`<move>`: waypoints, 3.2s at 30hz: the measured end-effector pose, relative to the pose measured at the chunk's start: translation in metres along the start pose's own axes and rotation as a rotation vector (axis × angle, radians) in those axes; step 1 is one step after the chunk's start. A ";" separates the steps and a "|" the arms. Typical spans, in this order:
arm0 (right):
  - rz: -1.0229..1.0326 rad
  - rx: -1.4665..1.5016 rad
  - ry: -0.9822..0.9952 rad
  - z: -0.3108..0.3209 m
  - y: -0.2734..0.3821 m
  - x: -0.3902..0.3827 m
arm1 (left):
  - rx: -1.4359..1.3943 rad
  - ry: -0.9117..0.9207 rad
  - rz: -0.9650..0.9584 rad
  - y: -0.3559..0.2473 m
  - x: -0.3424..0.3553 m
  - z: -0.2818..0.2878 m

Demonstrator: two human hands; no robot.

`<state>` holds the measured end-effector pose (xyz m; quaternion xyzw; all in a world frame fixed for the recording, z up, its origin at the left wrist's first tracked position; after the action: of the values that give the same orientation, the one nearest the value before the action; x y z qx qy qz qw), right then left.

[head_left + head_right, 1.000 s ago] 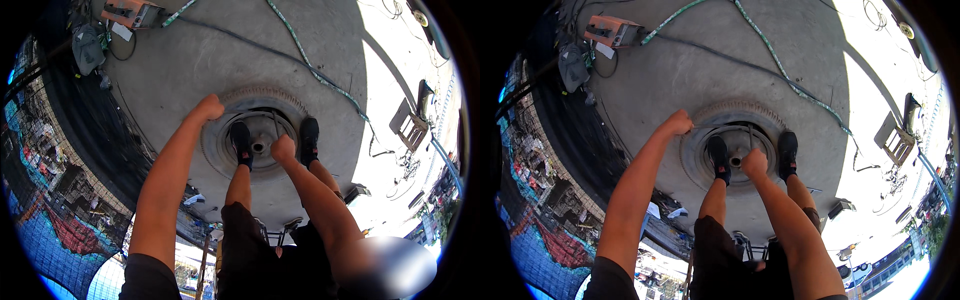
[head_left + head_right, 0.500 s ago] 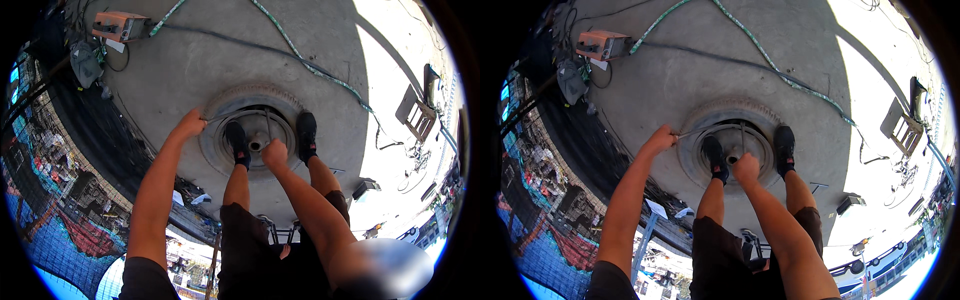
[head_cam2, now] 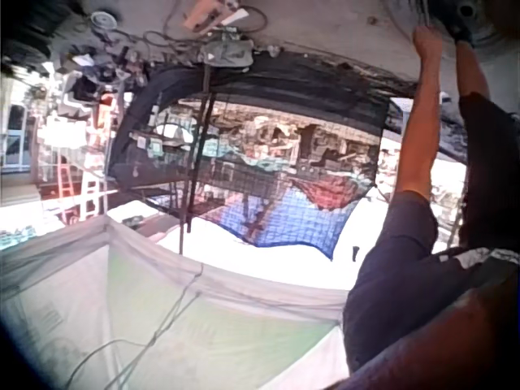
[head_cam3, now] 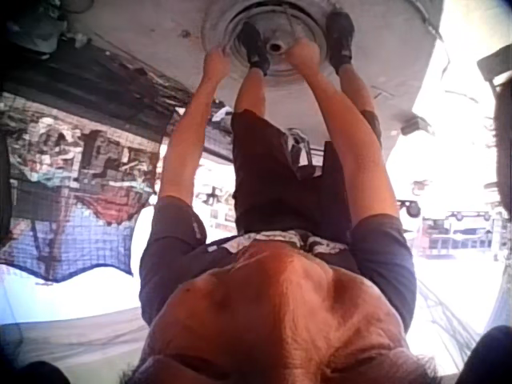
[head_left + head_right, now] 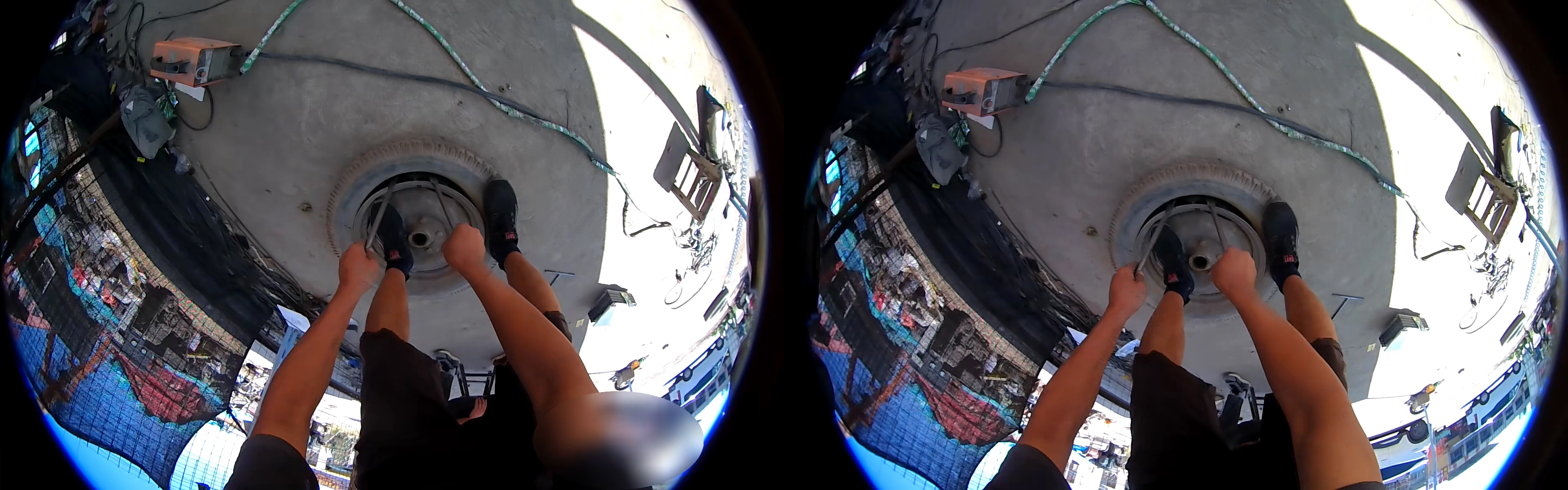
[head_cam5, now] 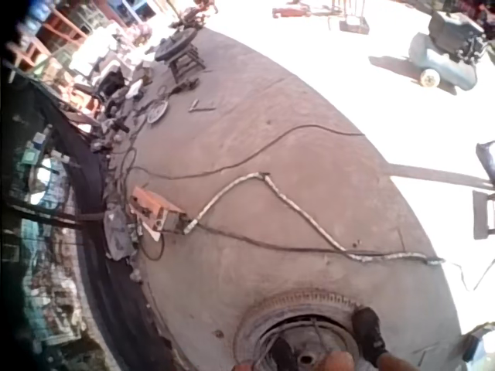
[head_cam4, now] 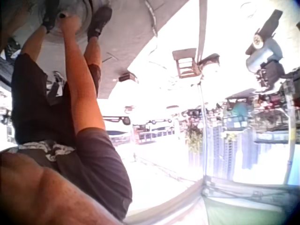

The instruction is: The person uses two metal tire irons to pry and remove the tire bead from a large truck tire lying on the ground. They repeatedly insert the tools between the tire and rim, lever the bead over the edge, and rotate the tire to continue the process.

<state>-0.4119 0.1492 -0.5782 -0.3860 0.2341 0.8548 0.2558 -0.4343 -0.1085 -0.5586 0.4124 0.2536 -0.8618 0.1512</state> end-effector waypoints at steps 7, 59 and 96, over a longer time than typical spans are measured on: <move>0.050 -0.042 0.149 0.006 0.000 0.027 | -0.034 -0.076 0.022 -0.007 -0.023 -0.024; 0.031 0.208 -0.031 -0.139 -0.070 0.121 | 0.222 0.418 -0.013 0.020 0.117 -0.186; -0.219 0.339 0.635 0.049 -0.274 0.147 | -0.043 0.184 0.215 0.058 0.161 -0.357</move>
<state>-0.3525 0.4242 -0.7192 -0.6068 0.3971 0.6092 0.3208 -0.2794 0.0358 -0.8927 0.5112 0.2393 -0.7936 0.2273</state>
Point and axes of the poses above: each hand's wrist, its own x-axis towards the middle knuckle, its own z-axis out of the back of the hand, y = z × x, the point moved 8 cm from there along x, towards the middle knuckle
